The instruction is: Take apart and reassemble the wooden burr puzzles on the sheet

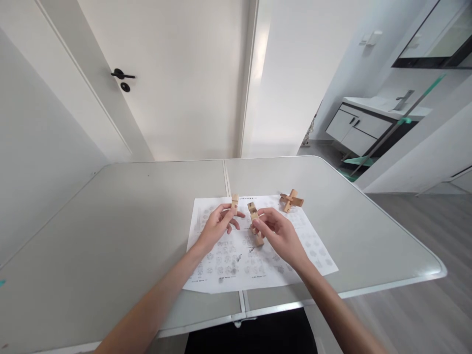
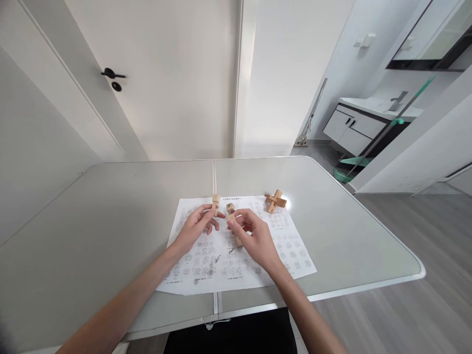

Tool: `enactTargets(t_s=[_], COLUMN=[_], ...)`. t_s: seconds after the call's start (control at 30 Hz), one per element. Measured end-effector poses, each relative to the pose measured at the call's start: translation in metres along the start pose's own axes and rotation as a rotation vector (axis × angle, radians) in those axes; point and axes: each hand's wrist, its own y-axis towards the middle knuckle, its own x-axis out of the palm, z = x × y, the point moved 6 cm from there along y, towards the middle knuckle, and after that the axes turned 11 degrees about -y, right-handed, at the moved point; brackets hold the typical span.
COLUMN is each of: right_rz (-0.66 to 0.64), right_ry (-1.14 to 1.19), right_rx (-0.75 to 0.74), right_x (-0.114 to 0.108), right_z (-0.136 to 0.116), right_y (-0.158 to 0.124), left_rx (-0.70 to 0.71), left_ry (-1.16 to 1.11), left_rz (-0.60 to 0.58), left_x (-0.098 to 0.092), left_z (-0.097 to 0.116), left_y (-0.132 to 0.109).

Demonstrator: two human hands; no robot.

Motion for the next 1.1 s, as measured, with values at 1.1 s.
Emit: enactTargets(t_s=[1.1], right_rz=[0.023], right_ry=[0.191], right_rx=[0.223], right_x=[0.006], right_z=[0.027], right_y=[-0.005], left_rx=[0.065], left_ry=[0.249], left_rz=[-0.229], left_x=[0.031], left_z=[0.003], left_y=[-0.024])
